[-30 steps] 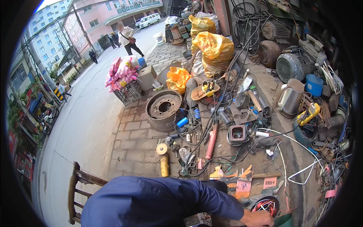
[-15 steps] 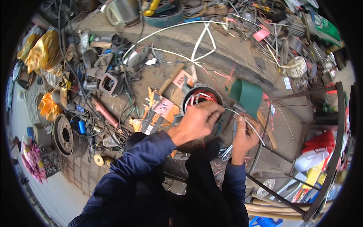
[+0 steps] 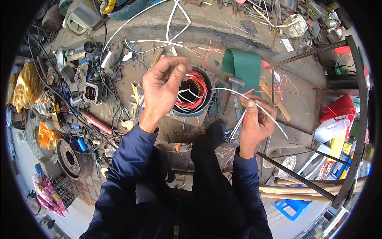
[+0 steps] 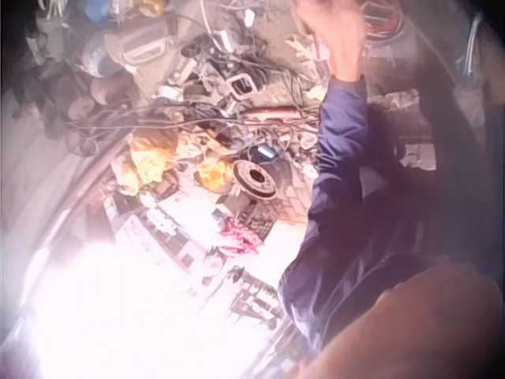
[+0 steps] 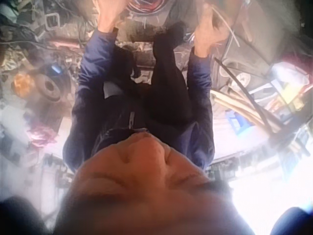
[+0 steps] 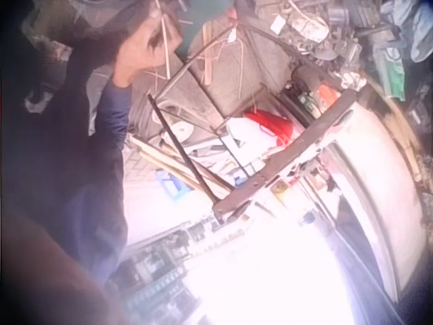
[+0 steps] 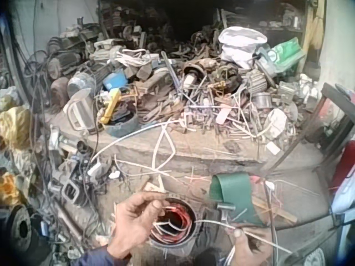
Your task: The person sits on a low stool and repeatedly strips the ends of white and red wires, then winds them into a cylindrical container. The person uses a pair of scissors to cut the wires and continues the process throughout the clip.
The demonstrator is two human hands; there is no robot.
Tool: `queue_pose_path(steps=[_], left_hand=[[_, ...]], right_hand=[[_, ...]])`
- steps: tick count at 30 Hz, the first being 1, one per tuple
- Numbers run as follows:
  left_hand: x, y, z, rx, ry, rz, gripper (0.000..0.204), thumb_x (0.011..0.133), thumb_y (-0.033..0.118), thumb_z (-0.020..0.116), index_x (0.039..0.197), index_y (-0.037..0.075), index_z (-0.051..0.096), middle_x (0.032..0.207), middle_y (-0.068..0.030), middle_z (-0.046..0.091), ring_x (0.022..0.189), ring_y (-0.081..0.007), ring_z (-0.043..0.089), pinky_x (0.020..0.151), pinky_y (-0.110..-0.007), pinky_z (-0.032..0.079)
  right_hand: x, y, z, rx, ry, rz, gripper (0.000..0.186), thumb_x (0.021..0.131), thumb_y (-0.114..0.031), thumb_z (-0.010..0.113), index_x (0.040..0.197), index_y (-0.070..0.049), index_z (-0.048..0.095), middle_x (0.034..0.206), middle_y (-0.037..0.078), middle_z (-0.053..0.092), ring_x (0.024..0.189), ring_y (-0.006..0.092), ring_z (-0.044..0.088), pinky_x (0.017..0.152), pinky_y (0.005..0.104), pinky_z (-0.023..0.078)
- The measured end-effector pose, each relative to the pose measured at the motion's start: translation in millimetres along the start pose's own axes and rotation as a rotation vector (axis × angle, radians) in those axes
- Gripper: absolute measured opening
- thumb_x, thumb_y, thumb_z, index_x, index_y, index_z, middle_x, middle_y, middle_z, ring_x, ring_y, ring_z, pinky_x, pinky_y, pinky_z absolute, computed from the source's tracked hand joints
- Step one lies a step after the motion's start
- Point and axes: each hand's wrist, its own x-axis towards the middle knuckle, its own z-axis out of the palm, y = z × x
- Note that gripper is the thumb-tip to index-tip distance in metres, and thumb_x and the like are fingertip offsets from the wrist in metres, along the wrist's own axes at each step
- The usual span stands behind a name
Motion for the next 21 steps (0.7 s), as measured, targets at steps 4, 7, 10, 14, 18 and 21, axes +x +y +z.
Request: queue_pose_path(steps=[4,7,10,14,18,21], left_hand=[[-0.5,-0.8,3.5,0.057,-0.017,-0.024,0.020,0.109,0.010,0.068,0.124,-0.002,0.073,0.103,-0.0072,0.079,0.087,-0.0085,0.069,0.077,-0.024,0.055],[5.5,-6.4,5.5,0.174,-0.033,-0.086,0.019,0.108,0.007,0.067,0.123,-0.002,0.073,0.107,-0.0082,0.078,0.095,-0.0112,0.072,0.082,-0.027,0.058],[22.5,-12.0,1.4,0.400,-0.083,-0.091,0.027,0.106,0.009,0.068,0.129,-0.004,0.071,0.113,-0.0118,0.079,0.100,-0.0168,0.074,0.088,-0.032,0.059],[50.8,-21.1,10.1,0.625,-0.166,-0.079,0.038,0.101,0.013,0.071,0.135,-0.005,0.068,0.119,-0.0174,0.078,0.105,-0.0265,0.076,0.092,-0.039,0.060],[67.8,-35.9,27.9,0.787,-0.322,-0.112,0.047,0.096,0.016,0.073,0.139,-0.002,0.067,0.124,-0.0224,0.077,0.113,-0.0371,0.075,0.100,-0.042,0.058],[70.2,-47.4,37.2,0.820,-0.390,-0.125,0.045,0.094,0.016,0.073,0.136,0.000,0.069,0.118,-0.0232,0.078,0.112,-0.0382,0.075,0.099,-0.043,0.058]], right_hand=[[0.9,1.2,-0.4,-0.053,0.009,0.024,0.018,0.100,0.007,0.070,0.112,0.003,0.057,0.113,0.024,0.072,0.099,0.0264,0.076,0.089,0.0391,0.067],[3.9,7.8,6.1,-0.031,0.005,-0.005,0.018,0.100,0.007,0.071,0.112,0.004,0.057,0.113,0.023,0.073,0.098,0.0262,0.076,0.088,0.0380,0.066],[6.0,14.2,11.8,0.023,0.008,0.019,0.019,0.099,0.007,0.072,0.112,0.004,0.058,0.113,0.023,0.073,0.099,0.0256,0.076,0.089,0.0380,0.066],[7.2,29.4,24.3,0.055,-0.063,-0.046,0.017,0.099,0.006,0.074,0.110,0.005,0.061,0.114,0.022,0.074,0.099,0.0245,0.076,0.090,0.0374,0.065],[7.8,42.6,29.9,-0.055,-0.053,-0.102,0.015,0.098,0.004,0.076,0.106,0.003,0.063,0.111,0.019,0.077,0.097,0.0212,0.077,0.088,0.0338,0.063],[8.0,47.9,27.7,-0.047,-0.060,-0.056,0.015,0.098,0.004,0.077,0.105,0.003,0.064,0.109,0.018,0.078,0.097,0.0207,0.077,0.087,0.0334,0.062]])
